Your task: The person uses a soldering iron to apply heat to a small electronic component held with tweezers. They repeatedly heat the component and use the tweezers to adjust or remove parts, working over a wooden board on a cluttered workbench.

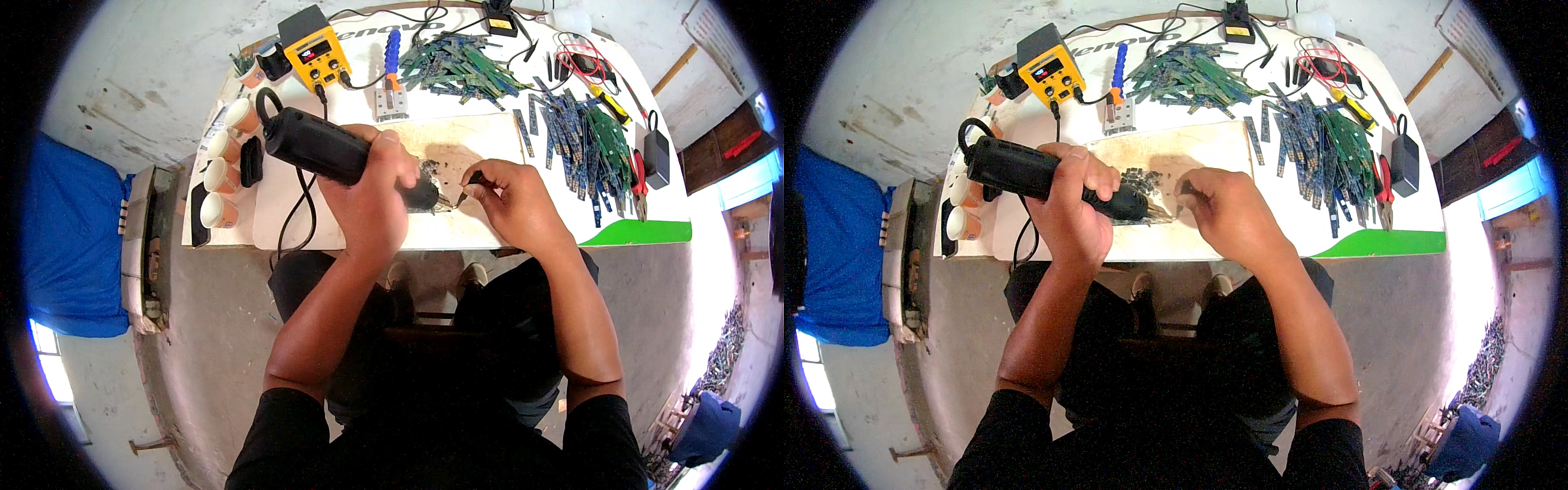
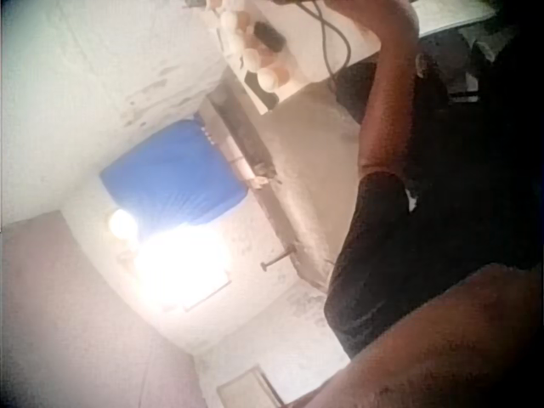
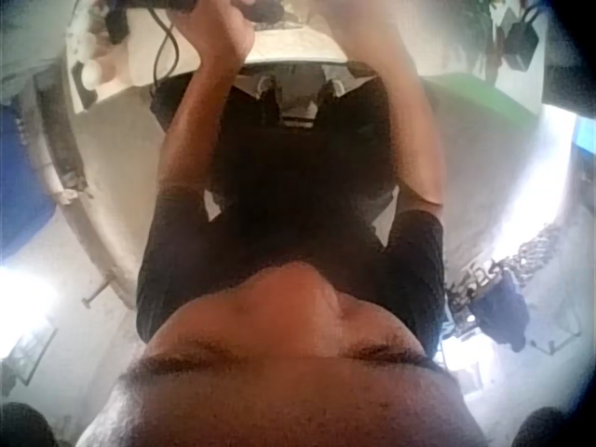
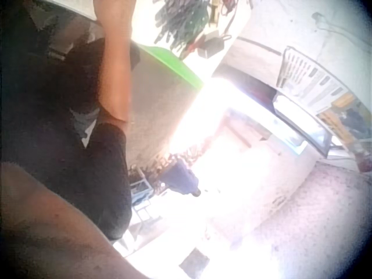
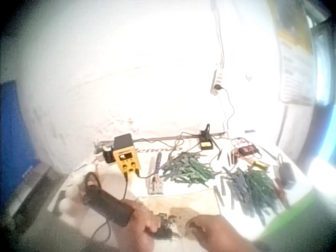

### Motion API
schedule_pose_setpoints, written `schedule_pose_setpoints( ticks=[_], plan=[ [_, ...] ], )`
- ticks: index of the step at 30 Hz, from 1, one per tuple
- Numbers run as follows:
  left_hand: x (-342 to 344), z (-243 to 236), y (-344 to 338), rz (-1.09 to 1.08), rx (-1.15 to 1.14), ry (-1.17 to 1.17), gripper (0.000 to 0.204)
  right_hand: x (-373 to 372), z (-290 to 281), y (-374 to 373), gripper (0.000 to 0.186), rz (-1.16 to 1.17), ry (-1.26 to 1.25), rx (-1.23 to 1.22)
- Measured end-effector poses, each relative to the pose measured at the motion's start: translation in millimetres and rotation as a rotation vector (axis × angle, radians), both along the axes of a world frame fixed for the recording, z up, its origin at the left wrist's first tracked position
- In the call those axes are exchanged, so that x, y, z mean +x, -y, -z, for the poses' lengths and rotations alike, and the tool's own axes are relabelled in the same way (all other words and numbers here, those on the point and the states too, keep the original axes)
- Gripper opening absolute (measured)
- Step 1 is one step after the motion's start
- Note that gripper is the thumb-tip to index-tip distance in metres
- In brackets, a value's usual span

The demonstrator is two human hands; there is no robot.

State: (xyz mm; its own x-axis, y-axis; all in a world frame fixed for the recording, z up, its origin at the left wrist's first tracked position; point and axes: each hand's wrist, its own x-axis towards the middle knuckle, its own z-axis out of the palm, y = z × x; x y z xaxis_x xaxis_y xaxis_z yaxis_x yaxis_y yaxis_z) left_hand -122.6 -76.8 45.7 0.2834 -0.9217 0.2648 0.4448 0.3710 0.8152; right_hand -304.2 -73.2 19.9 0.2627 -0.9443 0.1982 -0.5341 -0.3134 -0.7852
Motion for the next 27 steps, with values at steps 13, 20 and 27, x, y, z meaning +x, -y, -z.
schedule_pose_setpoints(
  ticks=[13,20,27],
  plan=[
    [4.7,1.0,0.6,-0.001,0.006,-0.013,0.010,-0.8,1.6,0.4,0.008,0.002,-0.019,-0.004],
    [3.9,-0.7,1.2,0.002,0.008,-0.023,0.011,-0.3,0.2,-0.2,0.008,0.004,0.004,0.015],
    [6.2,0.6,1.2,0.000,-0.005,-0.006,0.011,1.6,-1.4,-0.8,0.009,0.013,0.007,0.018]
  ],
)
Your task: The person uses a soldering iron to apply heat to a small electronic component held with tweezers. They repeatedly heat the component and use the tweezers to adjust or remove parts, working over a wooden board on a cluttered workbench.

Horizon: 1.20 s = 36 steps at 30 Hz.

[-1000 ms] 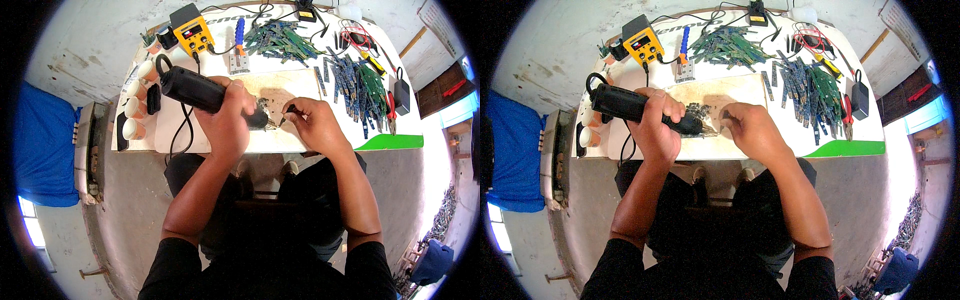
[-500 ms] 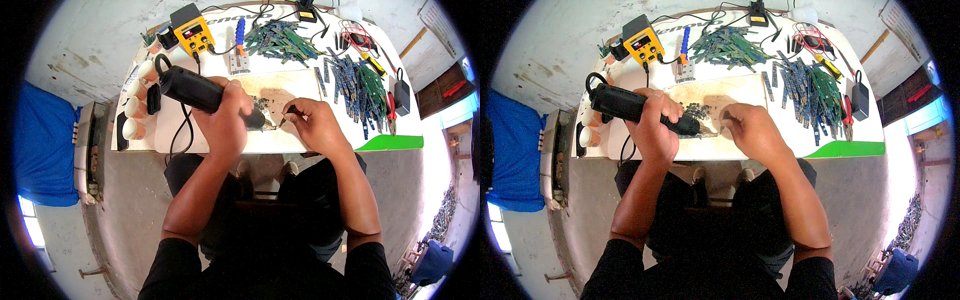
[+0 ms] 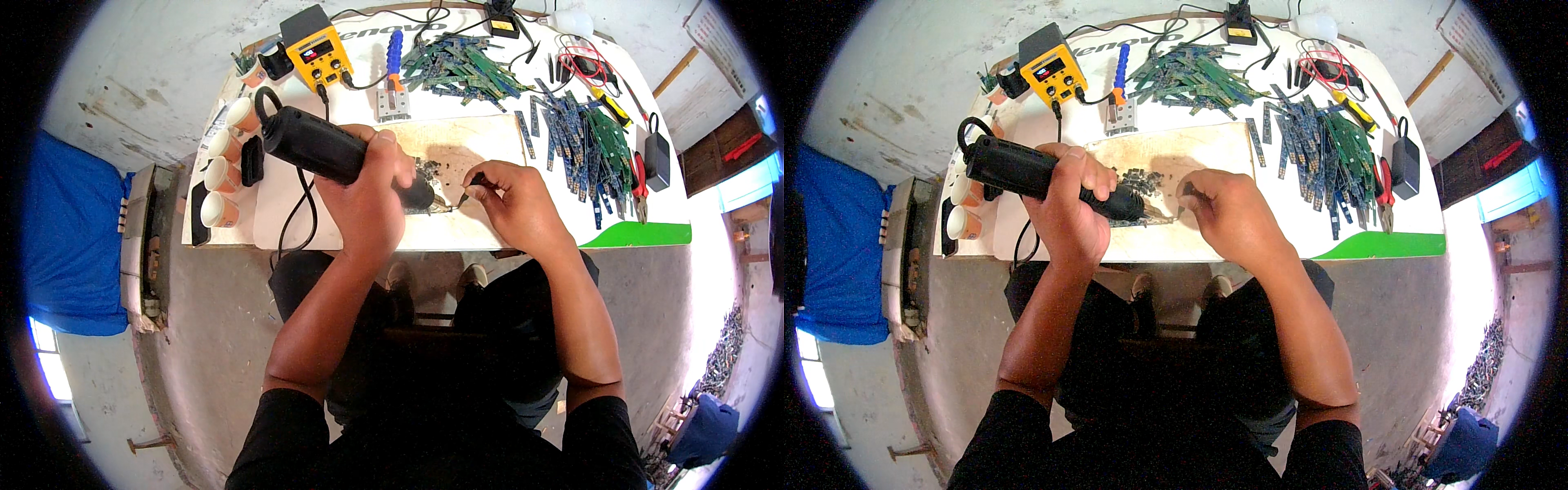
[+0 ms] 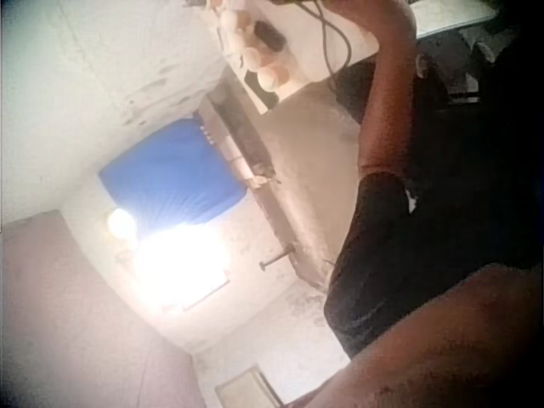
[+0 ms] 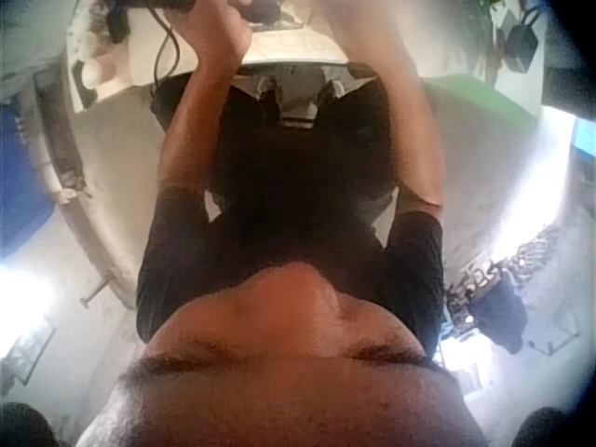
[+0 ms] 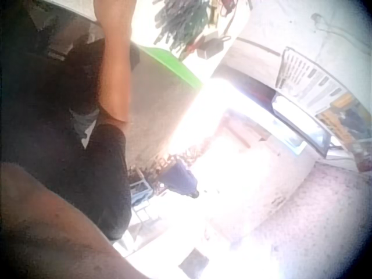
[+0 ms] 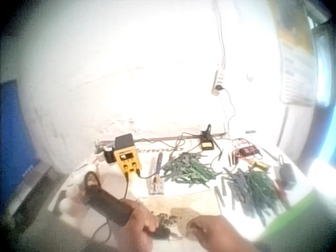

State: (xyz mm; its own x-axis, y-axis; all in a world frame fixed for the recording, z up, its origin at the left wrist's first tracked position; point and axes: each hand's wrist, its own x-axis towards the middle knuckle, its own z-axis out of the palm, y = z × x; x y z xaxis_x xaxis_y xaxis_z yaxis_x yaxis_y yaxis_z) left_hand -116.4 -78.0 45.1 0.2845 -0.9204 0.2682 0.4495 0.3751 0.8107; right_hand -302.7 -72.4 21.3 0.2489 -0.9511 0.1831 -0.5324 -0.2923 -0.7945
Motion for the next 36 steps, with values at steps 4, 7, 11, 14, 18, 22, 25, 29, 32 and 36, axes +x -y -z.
schedule_pose_setpoints(
  ticks=[4,7,11,14,18,22,25,29,32,36],
  plan=[
    [0,0,0,-0.013,0.002,0.008,0.011,1,-3,-1,0.009,0.006,0.021,-0.005],
    [1,-2,0,-0.017,0.013,0.016,0.010,0,1,0,0.009,0.005,0.044,-0.031],
    [2,-1,0,-0.019,0.014,0.007,0.009,1,-2,0,0.008,0.012,-0.013,0.005],
    [2,-3,0,-0.024,0.023,-0.004,0.009,0,-2,0,0.008,0.013,-0.013,-0.003],
    [2,-3,1,-0.027,0.024,-0.004,0.009,0,3,1,0.011,0.003,0.050,-0.050],
    [5,-3,1,-0.023,0.026,0.005,0.009,0,0,0,0.009,0.005,0.014,-0.029],
    [5,-4,1,-0.020,0.021,-0.037,0.010,1,5,2,0.008,0.045,0.037,-0.087],
    [14,-8,2,-0.010,0.013,-0.165,0.011,10,12,13,0.011,0.087,0.148,-0.151],
    [21,-12,2,-0.039,0.005,-0.153,0.013,19,24,23,0.011,0.085,0.177,-0.191],
    [29,-11,4,-0.056,-0.035,-0.188,0.015,26,20,18,0.012,0.082,0.141,-0.162]
  ],
)
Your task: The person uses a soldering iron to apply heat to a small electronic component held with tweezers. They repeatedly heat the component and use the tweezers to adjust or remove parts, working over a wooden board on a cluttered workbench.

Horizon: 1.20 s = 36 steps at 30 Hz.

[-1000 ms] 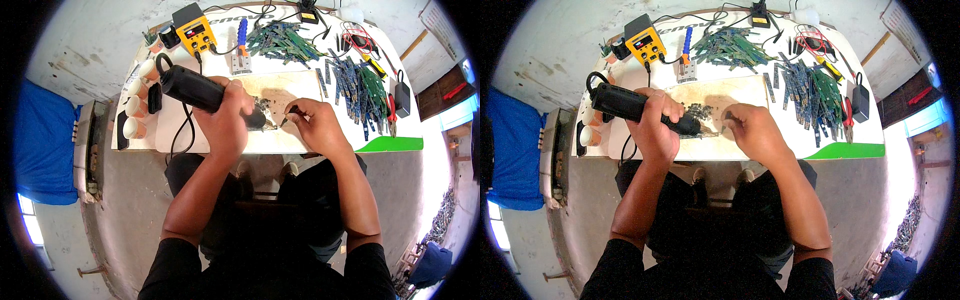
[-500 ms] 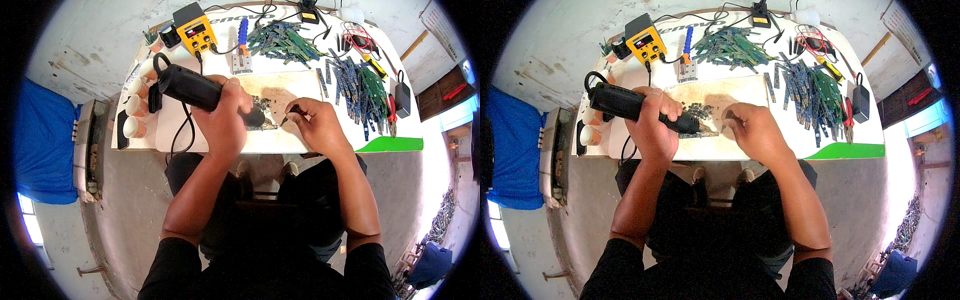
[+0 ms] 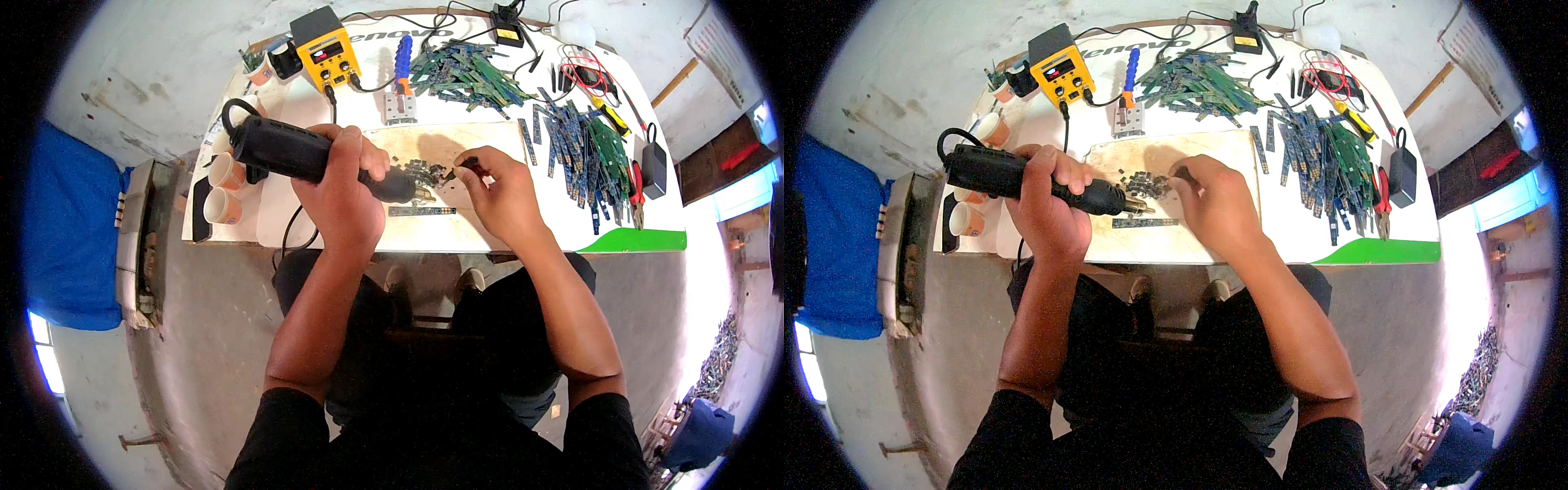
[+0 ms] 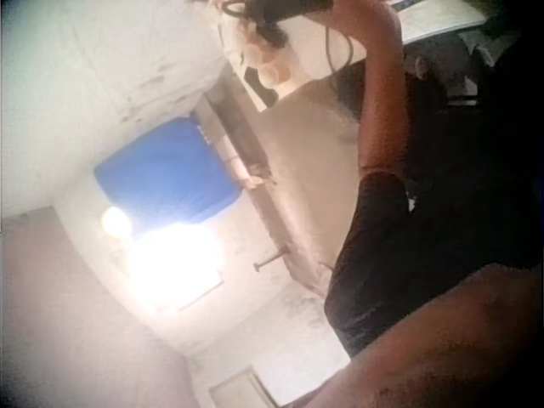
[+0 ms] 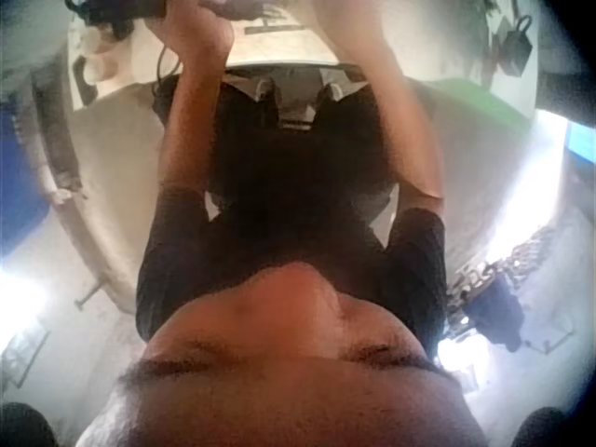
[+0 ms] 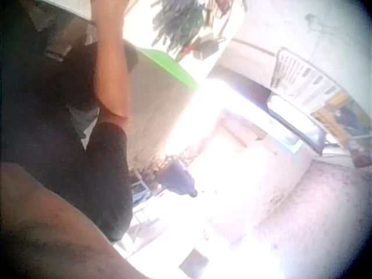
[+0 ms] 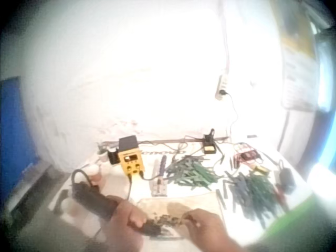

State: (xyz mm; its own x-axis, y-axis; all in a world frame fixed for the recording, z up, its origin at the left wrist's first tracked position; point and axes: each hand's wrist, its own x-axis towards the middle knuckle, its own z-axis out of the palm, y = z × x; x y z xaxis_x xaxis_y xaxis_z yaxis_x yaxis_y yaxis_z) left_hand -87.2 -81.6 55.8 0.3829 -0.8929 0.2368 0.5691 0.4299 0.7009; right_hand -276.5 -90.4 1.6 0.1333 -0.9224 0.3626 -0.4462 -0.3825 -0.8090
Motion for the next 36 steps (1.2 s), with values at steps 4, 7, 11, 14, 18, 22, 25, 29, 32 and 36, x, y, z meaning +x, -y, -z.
schedule_pose_setpoints(
  ticks=[4,7,11,14,18,22,25,29,32,36],
  plan=[
    [12,-2,2,-0.037,-0.010,-0.021,0.015,-7,-5,-13,0.014,-0.064,-0.047,0.082],
    [25,-4,3,-0.080,0.000,-0.033,0.015,-6,-3,-18,0.014,-0.105,-0.053,0.069],
    [44,-4,7,-0.111,-0.030,-0.050,0.015,2,-6,-20,0.011,-0.191,-0.066,0.062],
    [52,-4,9,-0.139,-0.043,-0.082,0.016,14,-4,-21,0.009,-0.226,-0.058,-0.032],
    [55,-6,10,-0.135,-0.014,-0.106,0.016,26,-4,-22,0.008,-0.242,-0.065,-0.019],
    [57,-4,10,-0.146,0.006,-0.045,0.013,33,-5,-24,0.008,-0.219,-0.077,-0.028],
    [60,-2,13,-0.142,0.006,-0.110,0.014,35,-5,-23,0.009,-0.226,-0.103,-0.052],
    [59,-2,12,-0.128,0.008,-0.110,0.014,44,-2,-25,0.009,-0.230,-0.074,-0.100],
    [61,-1,12,-0.132,-0.009,-0.110,0.013,49,2,-27,0.009,-0.218,-0.064,-0.095],
    [62,0,14,-0.169,-0.018,-0.110,0.012,51,7,-26,0.010,-0.210,-0.074,-0.106]
  ],
)
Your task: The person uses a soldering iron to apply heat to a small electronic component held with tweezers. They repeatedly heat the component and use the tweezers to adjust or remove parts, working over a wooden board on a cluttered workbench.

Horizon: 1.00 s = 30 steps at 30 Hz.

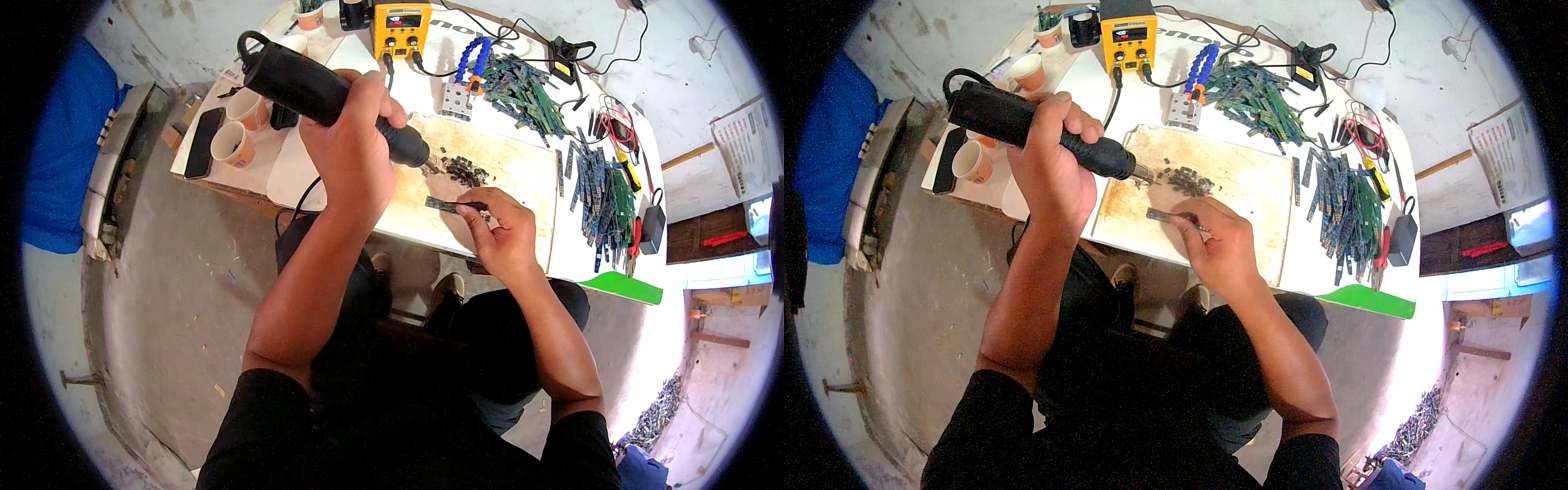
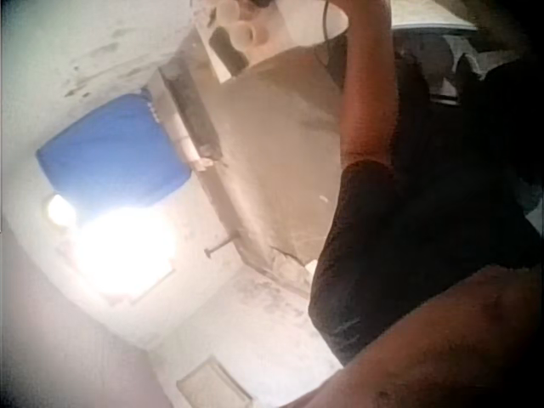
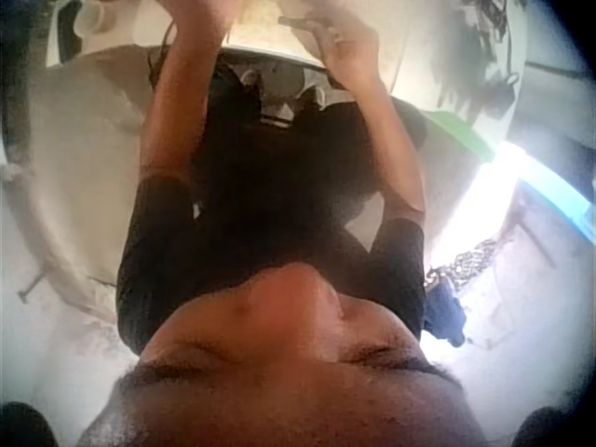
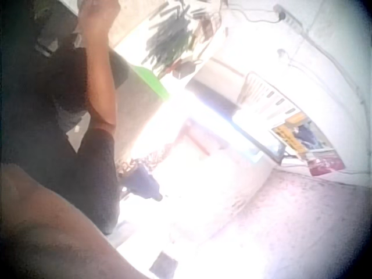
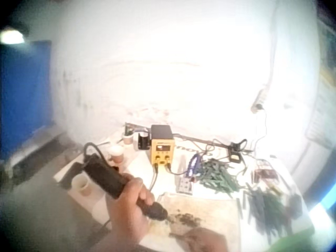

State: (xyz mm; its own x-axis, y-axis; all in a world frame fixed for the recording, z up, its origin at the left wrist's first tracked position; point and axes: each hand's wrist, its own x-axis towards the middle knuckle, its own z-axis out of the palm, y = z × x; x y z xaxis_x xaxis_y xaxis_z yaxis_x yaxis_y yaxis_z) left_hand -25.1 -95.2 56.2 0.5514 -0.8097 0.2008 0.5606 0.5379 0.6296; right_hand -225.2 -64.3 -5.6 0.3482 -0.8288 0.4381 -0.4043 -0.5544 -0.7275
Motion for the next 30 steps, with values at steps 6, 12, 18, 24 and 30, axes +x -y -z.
schedule_pose_setpoints(
  ticks=[6,12,18,24,30],
  plan=[
    [1,0,0,-0.016,-0.001,0.023,0.011,2,-2,-2,0.009,0.007,-0.023,0.016],
    [1,1,0,-0.014,0.000,0.033,0.012,0,8,-1,0.009,-0.018,-0.052,-0.115],
    [4,1,1,-0.016,0.000,0.018,0.012,-2,0,-5,0.010,0.034,-0.027,-0.055],
    [5,-2,3,-0.048,0.029,-0.037,0.013,-24,0,1,0.008,0.168,0.322,0.123],
    [6,-6,2,-0.044,0.033,-0.066,0.015,-61,-17,30,0.011,0.400,0.430,0.062]
  ],
)
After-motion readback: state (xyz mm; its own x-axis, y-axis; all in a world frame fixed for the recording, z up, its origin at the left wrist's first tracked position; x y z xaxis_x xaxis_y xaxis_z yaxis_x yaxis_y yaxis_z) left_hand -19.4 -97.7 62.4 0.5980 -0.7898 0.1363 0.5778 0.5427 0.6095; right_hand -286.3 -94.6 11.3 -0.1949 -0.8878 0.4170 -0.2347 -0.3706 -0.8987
